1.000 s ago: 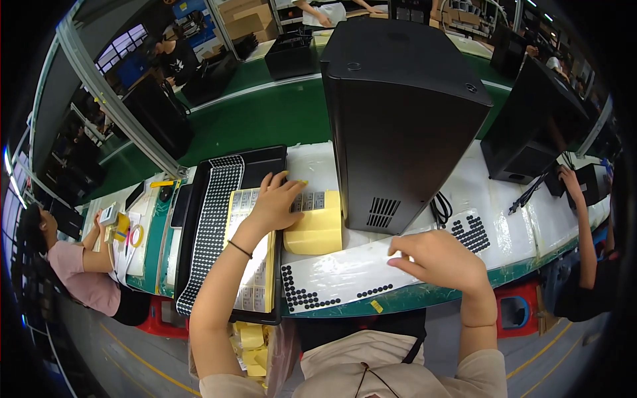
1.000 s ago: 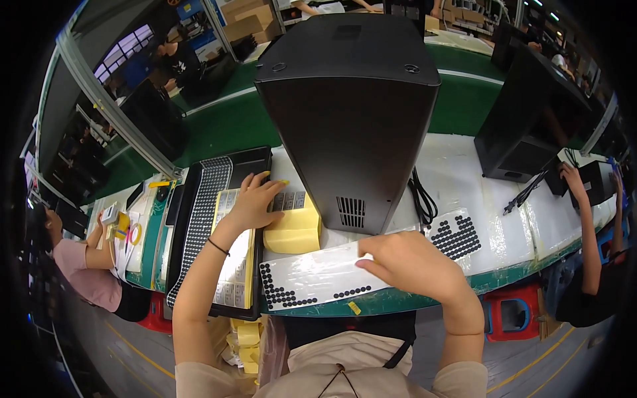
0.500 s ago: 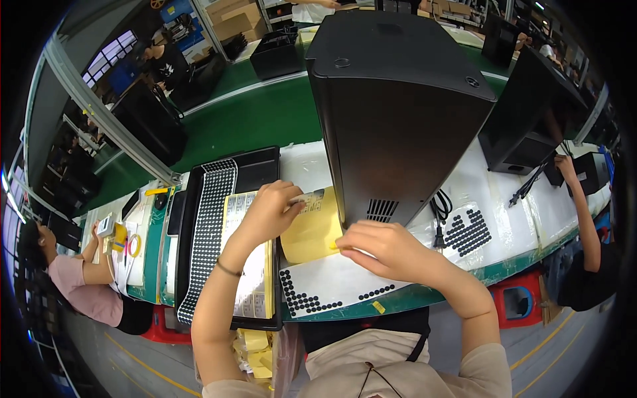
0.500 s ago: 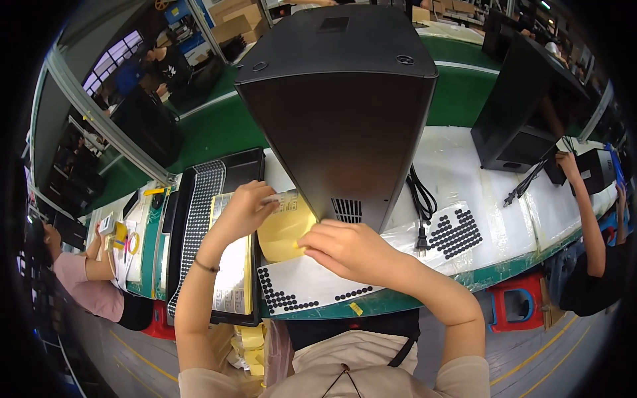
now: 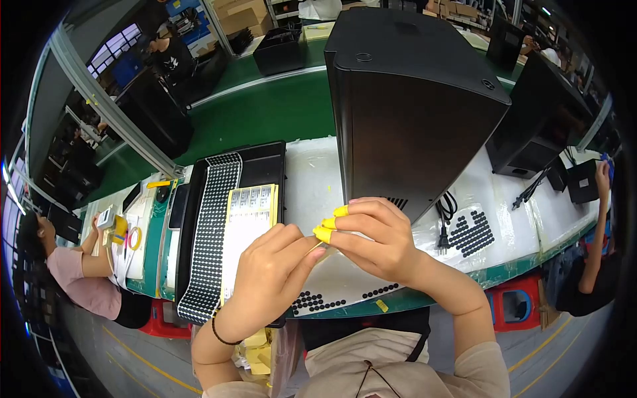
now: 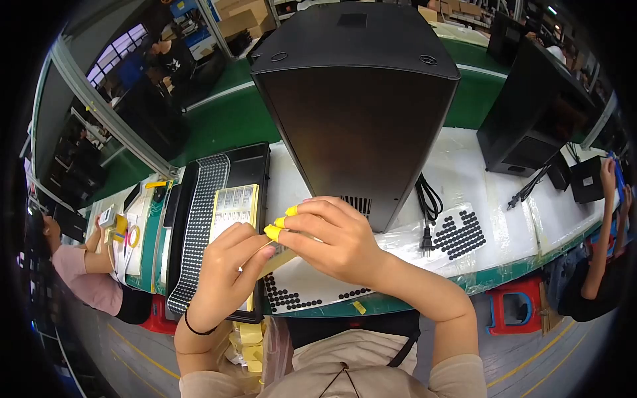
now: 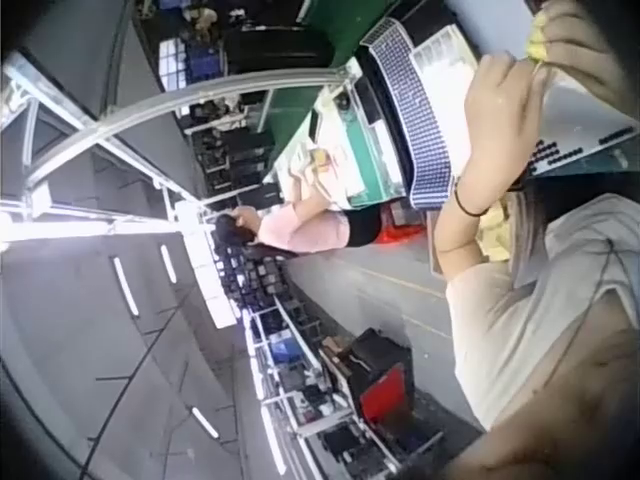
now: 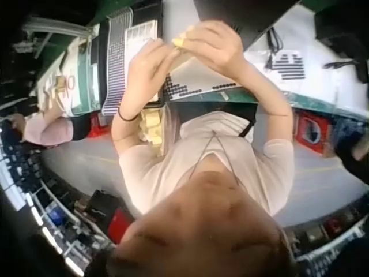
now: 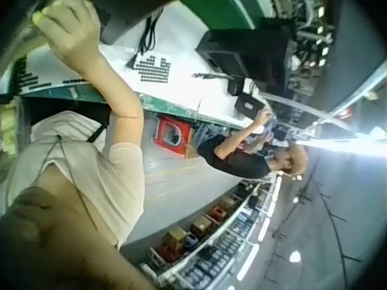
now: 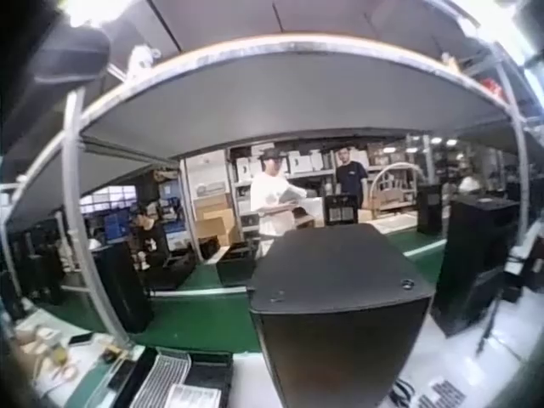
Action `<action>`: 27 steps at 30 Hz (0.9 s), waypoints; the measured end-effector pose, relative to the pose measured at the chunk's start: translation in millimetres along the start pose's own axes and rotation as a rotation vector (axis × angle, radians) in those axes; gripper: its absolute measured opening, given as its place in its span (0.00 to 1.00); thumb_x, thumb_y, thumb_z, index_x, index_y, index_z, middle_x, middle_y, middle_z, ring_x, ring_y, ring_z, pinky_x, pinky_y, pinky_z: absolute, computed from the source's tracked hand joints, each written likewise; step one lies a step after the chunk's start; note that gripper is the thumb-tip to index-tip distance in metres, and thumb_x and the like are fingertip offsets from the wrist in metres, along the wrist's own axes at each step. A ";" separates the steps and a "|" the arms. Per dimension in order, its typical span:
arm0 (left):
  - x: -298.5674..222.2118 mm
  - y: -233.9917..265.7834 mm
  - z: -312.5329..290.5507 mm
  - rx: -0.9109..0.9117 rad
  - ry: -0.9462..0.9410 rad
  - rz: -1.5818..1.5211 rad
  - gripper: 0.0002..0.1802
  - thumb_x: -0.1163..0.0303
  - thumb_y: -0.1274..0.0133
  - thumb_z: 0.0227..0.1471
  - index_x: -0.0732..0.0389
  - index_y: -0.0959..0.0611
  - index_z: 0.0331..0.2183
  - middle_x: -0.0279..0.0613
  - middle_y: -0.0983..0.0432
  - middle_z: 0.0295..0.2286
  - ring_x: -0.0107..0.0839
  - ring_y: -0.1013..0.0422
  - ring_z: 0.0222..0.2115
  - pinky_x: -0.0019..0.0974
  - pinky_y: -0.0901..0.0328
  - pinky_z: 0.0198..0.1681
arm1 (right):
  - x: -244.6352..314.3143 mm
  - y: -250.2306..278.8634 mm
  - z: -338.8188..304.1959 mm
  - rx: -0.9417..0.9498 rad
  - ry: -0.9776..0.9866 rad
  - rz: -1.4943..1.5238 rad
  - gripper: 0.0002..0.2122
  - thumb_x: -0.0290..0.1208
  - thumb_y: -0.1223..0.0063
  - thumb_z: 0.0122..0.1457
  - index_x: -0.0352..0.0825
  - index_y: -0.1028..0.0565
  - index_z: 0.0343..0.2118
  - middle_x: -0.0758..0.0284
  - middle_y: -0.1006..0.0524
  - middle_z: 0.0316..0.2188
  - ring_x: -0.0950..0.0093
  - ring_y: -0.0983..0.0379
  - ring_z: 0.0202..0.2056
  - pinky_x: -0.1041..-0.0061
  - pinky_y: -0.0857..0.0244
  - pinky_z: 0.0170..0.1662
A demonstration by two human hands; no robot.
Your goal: The person applies product identification labels and rubber feet to the base of electronic device housings by hand.
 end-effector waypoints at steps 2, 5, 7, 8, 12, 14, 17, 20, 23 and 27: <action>-1.6 -3.8 -3.2 -0.073 0.018 -0.116 0.05 0.72 0.47 0.53 0.64 0.20 0.30 0.40 0.32 0.23 0.38 0.33 0.23 0.37 0.38 0.26 | 2.2 2.1 0.2 -0.036 0.019 -0.018 0.11 0.25 0.36 0.38 0.39 0.20 0.28 0.72 0.24 0.30 0.70 0.27 0.37 0.67 0.29 0.41; -0.8 -6.4 -5.9 -0.041 0.149 -0.290 0.07 0.72 0.50 0.57 0.66 0.21 0.31 0.41 0.32 0.23 0.38 0.33 0.21 0.35 0.38 0.24 | 6.0 3.1 0.5 -0.079 0.062 -0.109 0.12 0.25 0.35 0.37 0.42 0.19 0.29 0.75 0.23 0.31 0.73 0.27 0.36 0.66 0.28 0.42; 1.6 -8.5 -4.9 -0.068 0.139 -0.417 0.10 0.71 0.54 0.61 0.67 0.21 0.33 0.42 0.34 0.22 0.36 0.35 0.20 0.34 0.40 0.24 | 8.3 4.3 1.7 -0.107 0.101 -0.194 0.11 0.26 0.35 0.36 0.44 0.19 0.28 0.76 0.23 0.32 0.74 0.27 0.37 0.66 0.28 0.43; 2.0 -9.6 -4.6 -0.069 0.137 -0.418 0.10 0.71 0.54 0.61 0.67 0.21 0.33 0.42 0.34 0.22 0.36 0.35 0.20 0.34 0.40 0.24 | 8.5 4.7 1.2 -0.106 0.103 -0.195 0.11 0.26 0.35 0.36 0.44 0.19 0.28 0.76 0.23 0.32 0.74 0.27 0.37 0.66 0.28 0.43; 11.1 -14.8 3.1 -0.101 0.129 -0.519 0.15 0.68 0.58 0.63 0.69 0.21 0.34 0.42 0.32 0.25 0.31 0.34 0.24 0.32 0.39 0.28 | 7.5 10.0 -1.3 -0.072 0.127 -0.196 0.10 0.27 0.36 0.38 0.46 0.19 0.27 0.76 0.22 0.34 0.73 0.28 0.40 0.65 0.30 0.46; 16.5 -13.0 13.2 -0.188 0.034 -0.533 0.18 0.65 0.60 0.64 0.71 0.21 0.34 0.47 0.32 0.36 0.33 0.33 0.35 0.32 0.38 0.38 | 13.5 25.8 -2.0 -0.055 0.146 -0.114 0.05 0.27 0.39 0.42 0.43 0.22 0.25 0.74 0.21 0.35 0.72 0.28 0.42 0.63 0.32 0.51; 22.5 14.0 28.9 -0.314 -0.084 -0.387 0.19 0.63 0.60 0.63 0.67 0.19 0.34 0.54 0.40 0.51 0.42 0.37 0.49 0.40 0.41 0.52 | 33.7 80.3 18.4 -0.072 0.040 0.158 0.07 0.30 0.35 0.45 0.49 0.19 0.29 0.77 0.23 0.40 0.72 0.31 0.46 0.62 0.36 0.55; 30.8 36.8 63.6 -0.328 -0.308 -0.108 0.17 0.62 0.57 0.61 0.62 0.18 0.30 0.57 0.45 0.58 0.51 0.48 0.60 0.48 0.49 0.59 | 14.1 111.3 39.1 -0.333 -0.015 0.083 0.09 0.32 0.35 0.47 0.59 0.22 0.27 0.74 0.28 0.38 0.67 0.32 0.44 0.58 0.37 0.55; 11.9 27.3 108.6 -0.287 -0.413 -0.093 0.15 0.64 0.53 0.59 0.63 0.21 0.26 0.55 0.41 0.57 0.51 0.45 0.58 0.47 0.49 0.59 | -14.0 148.8 80.6 -0.403 0.074 0.097 0.06 0.23 0.43 0.54 0.33 0.25 0.35 0.57 0.26 0.41 0.65 0.30 0.43 0.66 0.36 0.50; 14.1 38.6 123.0 -0.408 -0.529 0.042 0.15 0.64 0.51 0.57 0.64 0.24 0.23 0.49 0.32 0.51 0.49 0.39 0.52 0.46 0.44 0.55 | -47.2 146.7 114.9 -0.405 -0.259 0.422 0.05 0.21 0.46 0.58 0.30 0.26 0.37 0.68 0.24 0.36 0.82 0.29 0.41 0.84 0.36 0.44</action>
Point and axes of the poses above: each hand's wrist, its own z-axis towards the middle knuckle, its own y-axis out of the back of the hand, x = y × z, the point moved 1 cm from there along z, towards the middle knuckle
